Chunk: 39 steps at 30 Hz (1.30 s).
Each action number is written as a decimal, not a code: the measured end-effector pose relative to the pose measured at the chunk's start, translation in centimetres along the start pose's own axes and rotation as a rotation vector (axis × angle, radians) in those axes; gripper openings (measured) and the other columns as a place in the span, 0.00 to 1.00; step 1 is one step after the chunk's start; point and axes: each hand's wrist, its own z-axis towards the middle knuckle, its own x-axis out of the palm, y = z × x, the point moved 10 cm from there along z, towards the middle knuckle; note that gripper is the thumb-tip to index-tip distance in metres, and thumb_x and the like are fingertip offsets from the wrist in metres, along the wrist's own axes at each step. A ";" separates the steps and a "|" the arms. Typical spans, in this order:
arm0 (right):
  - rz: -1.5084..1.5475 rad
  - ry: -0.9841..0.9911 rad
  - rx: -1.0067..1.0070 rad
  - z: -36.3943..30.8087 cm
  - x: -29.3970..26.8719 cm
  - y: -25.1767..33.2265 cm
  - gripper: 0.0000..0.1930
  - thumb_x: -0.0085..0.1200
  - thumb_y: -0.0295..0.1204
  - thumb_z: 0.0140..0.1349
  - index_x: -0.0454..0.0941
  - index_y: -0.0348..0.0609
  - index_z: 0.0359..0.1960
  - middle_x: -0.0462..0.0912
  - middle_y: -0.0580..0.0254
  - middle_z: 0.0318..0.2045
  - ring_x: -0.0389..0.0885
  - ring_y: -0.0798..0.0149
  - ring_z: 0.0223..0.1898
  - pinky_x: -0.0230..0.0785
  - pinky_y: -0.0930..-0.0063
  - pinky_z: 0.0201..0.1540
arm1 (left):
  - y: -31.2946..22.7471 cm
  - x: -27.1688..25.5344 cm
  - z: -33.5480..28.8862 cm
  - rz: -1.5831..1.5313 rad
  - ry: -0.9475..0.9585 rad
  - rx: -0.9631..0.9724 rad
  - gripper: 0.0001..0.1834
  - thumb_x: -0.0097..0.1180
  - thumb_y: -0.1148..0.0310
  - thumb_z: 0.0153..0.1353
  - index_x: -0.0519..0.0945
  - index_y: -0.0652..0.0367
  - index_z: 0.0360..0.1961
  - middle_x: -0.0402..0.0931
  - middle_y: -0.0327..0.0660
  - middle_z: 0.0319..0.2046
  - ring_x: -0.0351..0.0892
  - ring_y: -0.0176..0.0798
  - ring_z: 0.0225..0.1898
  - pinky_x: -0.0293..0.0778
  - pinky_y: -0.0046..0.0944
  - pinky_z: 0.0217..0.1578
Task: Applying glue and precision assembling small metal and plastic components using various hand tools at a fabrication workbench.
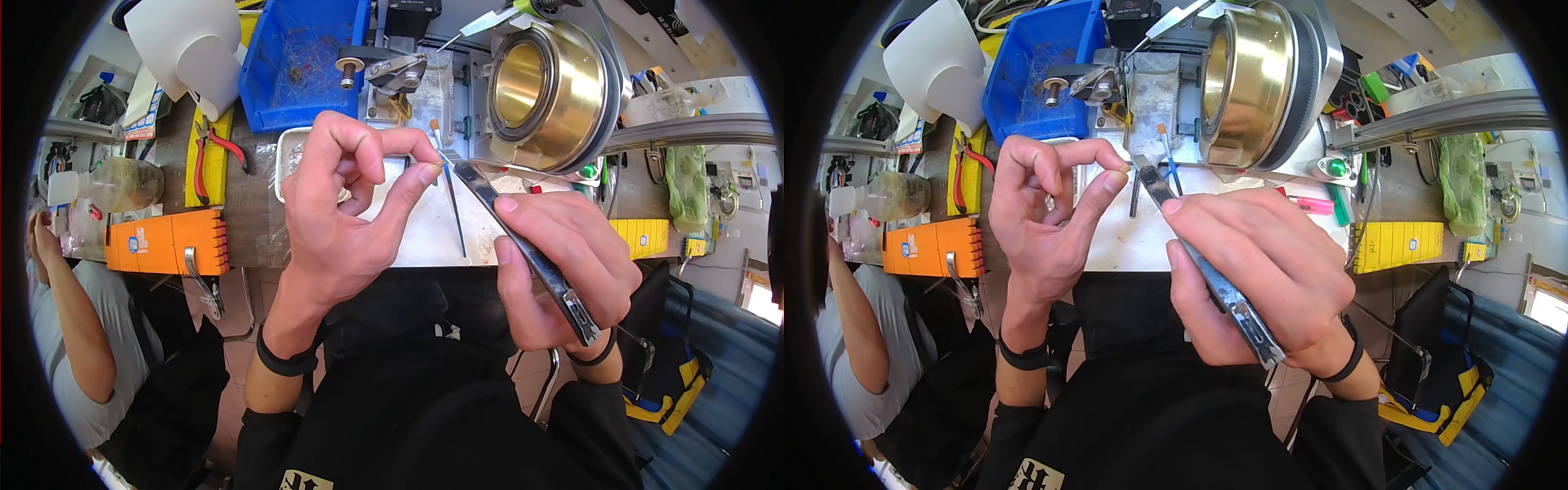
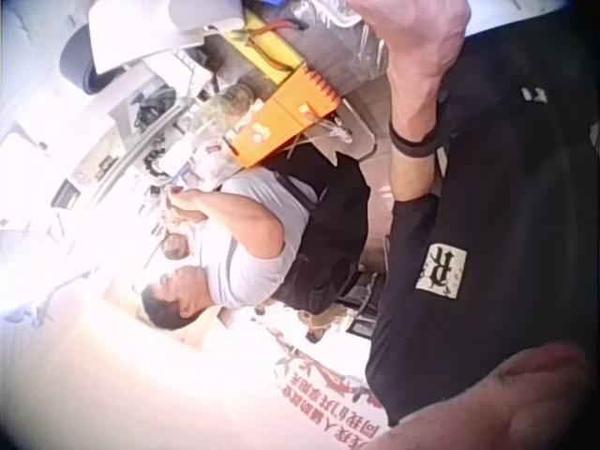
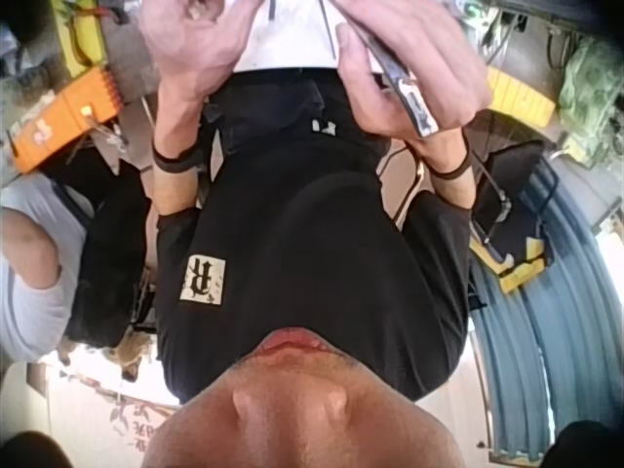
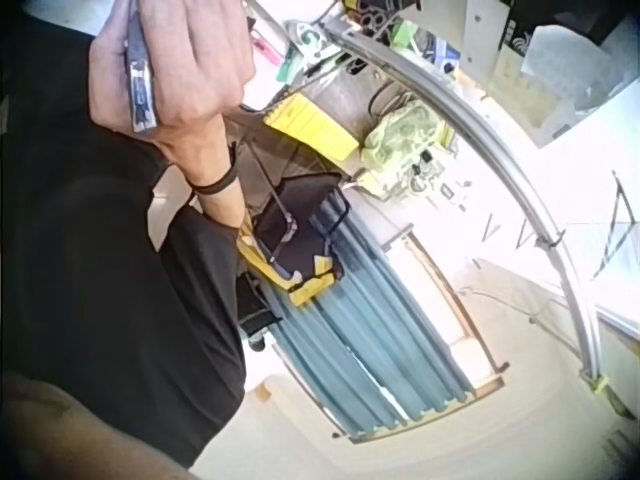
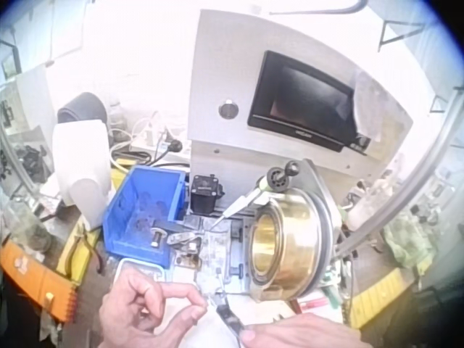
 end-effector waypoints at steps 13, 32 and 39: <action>0.004 0.041 -0.001 0.0 0.3 0.0 0.16 0.62 0.15 0.44 0.84 0.32 0.38 0.85 0.52 0.31 0.84 0.55 0.29 0.77 0.69 0.35 | 0.1 0.0 -0.1 0.004 -0.004 -0.001 0.24 0.65 0.86 0.57 0.60 0.54 0.34 0.84 0.49 0.38 0.50 0.17 0.20 0.50 0.18 0.22; -0.061 0.117 -0.115 -0.4 1.0 1.5 0.17 0.64 0.15 0.44 0.83 0.29 0.40 0.83 0.50 0.33 0.83 0.54 0.28 0.77 0.70 0.32 | 0.0 -0.1 -0.3 0.010 -0.006 -0.007 0.23 0.65 0.86 0.57 0.61 0.54 0.34 0.84 0.50 0.39 0.50 0.17 0.21 0.54 0.18 0.24; -0.072 0.118 -0.120 -0.5 1.0 1.8 0.17 0.65 0.15 0.44 0.83 0.28 0.40 0.83 0.49 0.32 0.83 0.54 0.28 0.77 0.70 0.32 | -0.2 -0.1 -0.4 0.018 -0.006 -0.010 0.23 0.65 0.86 0.57 0.61 0.55 0.34 0.84 0.50 0.39 0.50 0.17 0.21 0.55 0.18 0.25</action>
